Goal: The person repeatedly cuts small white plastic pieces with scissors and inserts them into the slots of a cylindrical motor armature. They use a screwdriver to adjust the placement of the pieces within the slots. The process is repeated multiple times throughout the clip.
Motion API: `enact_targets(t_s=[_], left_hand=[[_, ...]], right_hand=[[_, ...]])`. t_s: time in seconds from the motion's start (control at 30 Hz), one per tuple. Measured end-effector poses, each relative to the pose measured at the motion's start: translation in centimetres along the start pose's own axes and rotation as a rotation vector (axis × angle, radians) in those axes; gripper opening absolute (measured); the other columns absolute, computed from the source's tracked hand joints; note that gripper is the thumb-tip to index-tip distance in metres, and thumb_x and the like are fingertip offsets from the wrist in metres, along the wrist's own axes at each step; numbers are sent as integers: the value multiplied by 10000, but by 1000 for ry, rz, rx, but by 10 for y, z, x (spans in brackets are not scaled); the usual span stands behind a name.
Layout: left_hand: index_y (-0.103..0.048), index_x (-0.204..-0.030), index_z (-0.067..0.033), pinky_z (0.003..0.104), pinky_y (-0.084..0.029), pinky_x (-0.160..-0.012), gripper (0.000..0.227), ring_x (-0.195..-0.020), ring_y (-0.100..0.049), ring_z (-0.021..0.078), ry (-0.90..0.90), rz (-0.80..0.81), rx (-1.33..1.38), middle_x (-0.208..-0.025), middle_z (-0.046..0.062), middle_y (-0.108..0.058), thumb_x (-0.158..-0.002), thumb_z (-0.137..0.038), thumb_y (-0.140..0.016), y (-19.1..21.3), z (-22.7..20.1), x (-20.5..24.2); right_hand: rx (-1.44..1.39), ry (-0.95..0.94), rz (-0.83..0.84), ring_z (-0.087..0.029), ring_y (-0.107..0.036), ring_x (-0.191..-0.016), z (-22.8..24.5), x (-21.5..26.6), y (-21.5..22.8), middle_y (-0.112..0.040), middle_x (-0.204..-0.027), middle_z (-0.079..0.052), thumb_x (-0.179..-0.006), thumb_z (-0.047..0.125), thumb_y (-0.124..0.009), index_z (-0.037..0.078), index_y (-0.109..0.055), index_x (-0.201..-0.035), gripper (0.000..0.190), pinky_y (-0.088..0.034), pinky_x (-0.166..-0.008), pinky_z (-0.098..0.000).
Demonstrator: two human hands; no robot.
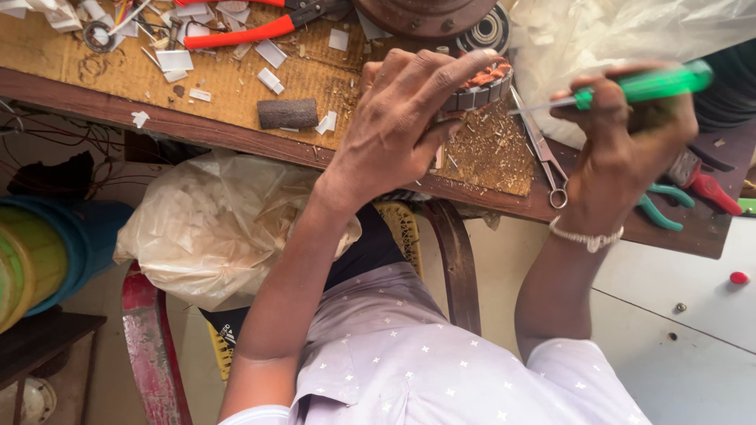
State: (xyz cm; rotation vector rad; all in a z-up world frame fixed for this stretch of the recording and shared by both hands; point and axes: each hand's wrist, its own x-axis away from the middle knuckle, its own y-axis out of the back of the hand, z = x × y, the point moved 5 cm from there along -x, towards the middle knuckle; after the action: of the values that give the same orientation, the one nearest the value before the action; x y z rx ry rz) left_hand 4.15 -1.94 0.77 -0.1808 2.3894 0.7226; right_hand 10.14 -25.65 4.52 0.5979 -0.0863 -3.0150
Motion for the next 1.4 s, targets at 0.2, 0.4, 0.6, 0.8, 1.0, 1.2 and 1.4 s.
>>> enact_targets(t_s=[0.2,0.4,0.6,0.8,1.0,1.2,1.4], left_hand=[[-449,-1542,-199,381,-456,-1095,694,-1238,-567,225,-53,-146,-22,-1328,10,-605,-959,-76,-804,3,21,6],[-601,-1330,-140,398,-478,-991,451,-1148,-641,222,-86,-144,-103,-1208,16,-682,-942,-126,-829,4,21,5],[-654,-1246,-78,383,-474,-881,309,-1044,-653,192,-128,-91,-322,-1134,14,-695,-964,-126,-770,-1,1,-16],[-658,-1203,-35,379,-478,-880,252,-1044,-653,191,-119,-64,-476,-1132,35,-687,-955,-68,-691,12,-8,-14],[-636,-1269,-32,378,-482,-939,299,-1105,-634,203,-121,-81,-419,-1209,41,-683,-977,-87,-669,13,-9,-10],[-623,-1420,-135,401,-467,-976,509,-1122,-604,206,-109,-58,-156,-1242,-24,-666,-929,-59,-729,11,-7,-15],[-660,-1346,-268,379,-425,-940,464,-1085,-590,169,-2,-113,-155,-1226,-98,-655,-927,-140,-813,1,-3,-14]], right_hand=[[329,-37,169,-232,-788,-884,-34,-49,-10,-721,-1021,-137,-1054,302,-802,-52,-597,-1285,470,-665,-807,-363],[376,210,106,-224,-795,-899,-33,-51,-15,-740,-1091,-128,-1103,287,-693,-16,-525,-1303,400,-671,-726,-327],[245,230,188,-244,-676,-1300,-31,10,-24,-637,-1363,-193,-1166,241,-730,43,-607,-1319,279,-654,-1076,-362],[476,357,380,-366,-469,-1501,-32,40,-43,-399,-1634,-222,-1077,403,-710,73,-563,-1450,520,-523,-1178,-438],[550,438,366,-383,-457,-1517,-35,48,-54,-331,-1673,-224,-1093,372,-694,132,-523,-1493,498,-507,-1237,-448],[533,380,330,-396,-451,-1513,-36,50,-54,-358,-1655,-229,-1100,211,-644,109,-587,-1442,362,-476,-1250,-480],[380,336,242,-364,-351,-1558,-36,46,-62,-363,-1639,-213,-1036,-123,-460,42,-624,-1242,311,-359,-1299,-494]])
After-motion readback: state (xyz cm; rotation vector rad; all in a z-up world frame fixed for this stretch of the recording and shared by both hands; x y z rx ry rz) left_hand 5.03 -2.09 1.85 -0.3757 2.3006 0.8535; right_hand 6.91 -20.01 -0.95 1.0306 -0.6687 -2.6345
